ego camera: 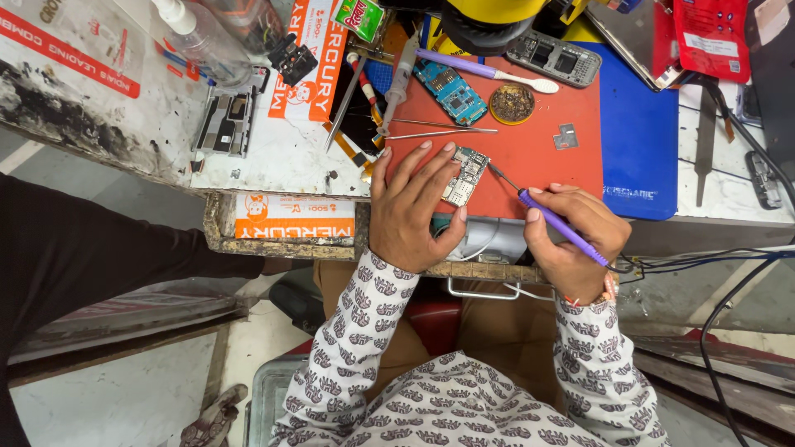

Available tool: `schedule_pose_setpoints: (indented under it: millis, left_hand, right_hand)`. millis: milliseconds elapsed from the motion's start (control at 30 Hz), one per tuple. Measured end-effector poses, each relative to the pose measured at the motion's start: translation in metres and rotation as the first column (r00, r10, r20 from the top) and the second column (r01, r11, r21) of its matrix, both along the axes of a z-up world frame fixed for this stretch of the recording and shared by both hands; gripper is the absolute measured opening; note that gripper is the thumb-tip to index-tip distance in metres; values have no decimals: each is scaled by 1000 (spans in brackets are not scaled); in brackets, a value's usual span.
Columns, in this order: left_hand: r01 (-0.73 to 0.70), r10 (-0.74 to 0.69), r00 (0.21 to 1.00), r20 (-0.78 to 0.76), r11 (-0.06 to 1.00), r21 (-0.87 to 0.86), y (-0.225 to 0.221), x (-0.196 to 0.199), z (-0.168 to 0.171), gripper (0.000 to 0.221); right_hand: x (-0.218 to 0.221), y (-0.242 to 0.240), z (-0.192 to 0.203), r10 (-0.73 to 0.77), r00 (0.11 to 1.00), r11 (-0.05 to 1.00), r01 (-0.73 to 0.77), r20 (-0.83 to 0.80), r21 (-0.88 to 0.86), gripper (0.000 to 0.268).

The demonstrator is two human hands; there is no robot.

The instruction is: The person solders a small component on a mobile phone circuit board using a soldering iron and flux on a workbench.

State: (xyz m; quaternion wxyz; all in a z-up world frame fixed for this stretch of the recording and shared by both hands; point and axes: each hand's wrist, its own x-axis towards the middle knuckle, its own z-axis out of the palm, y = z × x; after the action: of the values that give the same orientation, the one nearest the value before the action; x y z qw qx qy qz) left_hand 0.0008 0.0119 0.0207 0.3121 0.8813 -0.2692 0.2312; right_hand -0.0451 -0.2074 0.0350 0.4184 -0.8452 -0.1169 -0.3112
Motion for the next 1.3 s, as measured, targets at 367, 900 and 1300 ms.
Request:
schedule_pose_setpoints:
  millis: [367, 900, 1300]
  left_hand:
    - [-7, 7, 1000, 0, 1000, 22, 0, -1, 2, 50]
    - [3, -3, 1000, 17, 1000, 3, 0, -2, 6, 56]
    - [-6, 6, 997, 71, 1000, -1, 0, -6, 8, 52]
  right_hand:
    - [-1, 0, -1, -3, 1000, 1000, 3, 3, 18, 15]
    - [-2, 3, -1, -94, 995, 995, 93, 28, 41, 19]
    - [5, 5, -10, -149, 987, 986, 143, 62, 90, 19]
